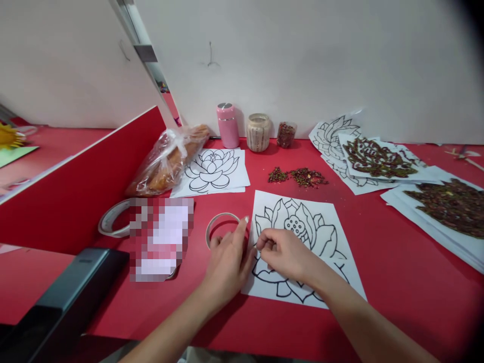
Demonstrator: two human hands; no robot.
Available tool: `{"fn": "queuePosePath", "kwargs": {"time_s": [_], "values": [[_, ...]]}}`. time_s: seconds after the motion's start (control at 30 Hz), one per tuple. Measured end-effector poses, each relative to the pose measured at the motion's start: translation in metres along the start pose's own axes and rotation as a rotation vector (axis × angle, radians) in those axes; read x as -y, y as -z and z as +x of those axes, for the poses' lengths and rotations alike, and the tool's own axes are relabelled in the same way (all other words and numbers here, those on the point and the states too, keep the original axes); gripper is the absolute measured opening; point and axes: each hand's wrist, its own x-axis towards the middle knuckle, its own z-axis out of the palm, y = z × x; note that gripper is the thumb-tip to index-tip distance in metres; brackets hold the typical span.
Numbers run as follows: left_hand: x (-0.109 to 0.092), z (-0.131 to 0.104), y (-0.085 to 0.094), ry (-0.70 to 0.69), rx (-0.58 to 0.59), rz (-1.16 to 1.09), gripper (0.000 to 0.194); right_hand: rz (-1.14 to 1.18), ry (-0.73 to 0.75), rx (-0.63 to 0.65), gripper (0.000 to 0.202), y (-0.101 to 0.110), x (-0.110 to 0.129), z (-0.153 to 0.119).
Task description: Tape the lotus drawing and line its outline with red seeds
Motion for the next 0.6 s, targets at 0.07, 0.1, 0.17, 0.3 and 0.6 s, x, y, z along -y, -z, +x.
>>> {"fn": "queuePosePath", "kwargs": {"time_s": [0.07,0.1,0.17,0.3,0.6], "values": [[-0.001,0.001,0.001,0.003,0.000,0.008,0.046,0.008,-0.009,0.010,0.014,0.001,0.000,0.000],[-0.002,0.001,0.001,0.009,0.000,0.017,0.046,0.007,-0.013,0.014,0.015,0.001,0.001,-0.001],[-0.003,0.002,-0.001,0.029,-0.007,0.053,0.048,0.017,-0.015,0.023,0.018,0.002,0.002,-0.001],[-0.005,0.002,-0.005,0.088,-0.049,0.203,0.051,0.136,-0.080,0.087,0.020,0.004,0.002,-0.001],[-0.005,0.001,-0.009,0.085,-0.065,0.329,0.055,0.647,-0.201,0.302,0.015,0.023,-0.006,0.006]]}}
